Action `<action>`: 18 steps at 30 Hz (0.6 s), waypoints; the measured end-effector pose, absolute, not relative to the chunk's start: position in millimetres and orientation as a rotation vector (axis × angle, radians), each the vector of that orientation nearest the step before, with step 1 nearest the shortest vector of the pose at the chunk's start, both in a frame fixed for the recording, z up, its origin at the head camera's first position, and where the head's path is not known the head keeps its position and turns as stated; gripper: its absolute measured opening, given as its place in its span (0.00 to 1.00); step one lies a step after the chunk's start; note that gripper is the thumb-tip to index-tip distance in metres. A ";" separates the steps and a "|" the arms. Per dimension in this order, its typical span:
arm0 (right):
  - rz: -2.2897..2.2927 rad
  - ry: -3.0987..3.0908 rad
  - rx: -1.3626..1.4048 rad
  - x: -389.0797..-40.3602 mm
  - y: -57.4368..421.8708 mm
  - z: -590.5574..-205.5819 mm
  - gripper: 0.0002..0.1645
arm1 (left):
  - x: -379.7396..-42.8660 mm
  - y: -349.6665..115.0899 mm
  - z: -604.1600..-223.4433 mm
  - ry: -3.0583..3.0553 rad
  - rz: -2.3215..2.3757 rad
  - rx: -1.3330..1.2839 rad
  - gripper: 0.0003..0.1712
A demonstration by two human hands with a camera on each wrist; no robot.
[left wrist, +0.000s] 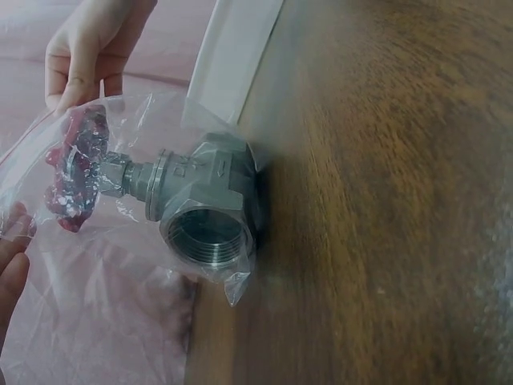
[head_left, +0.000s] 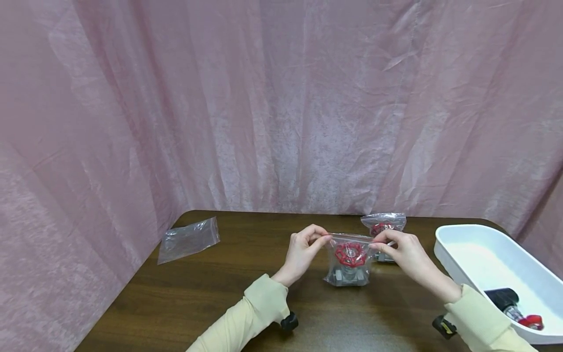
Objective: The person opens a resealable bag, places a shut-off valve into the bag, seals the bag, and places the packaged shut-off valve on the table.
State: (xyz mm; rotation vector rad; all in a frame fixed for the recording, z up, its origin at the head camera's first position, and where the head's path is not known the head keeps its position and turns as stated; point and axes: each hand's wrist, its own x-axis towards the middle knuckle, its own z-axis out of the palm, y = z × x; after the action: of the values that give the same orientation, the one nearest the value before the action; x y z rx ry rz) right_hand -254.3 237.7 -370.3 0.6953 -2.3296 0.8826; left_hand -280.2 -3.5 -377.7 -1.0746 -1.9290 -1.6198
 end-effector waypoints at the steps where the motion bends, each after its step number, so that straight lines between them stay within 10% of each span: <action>1: 0.891 -2.322 0.685 -254.3 237.3 -370.6 0.09 | -280.5 -3.6 -377.8 -1.931 -1.616 -1.074 0.01; 18: 1.380 -2.336 0.662 -256.1 228.4 -382.3 0.03 | -282.1 -6.5 -376.4 -1.904 -1.606 -1.086 0.02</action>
State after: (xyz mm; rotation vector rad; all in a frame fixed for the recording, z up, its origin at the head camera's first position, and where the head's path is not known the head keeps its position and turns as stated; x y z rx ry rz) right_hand -256.1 228.4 -382.3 0.6617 -2.3361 1.3797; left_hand -282.1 -6.5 -376.4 -1.0861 -1.9042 -1.6056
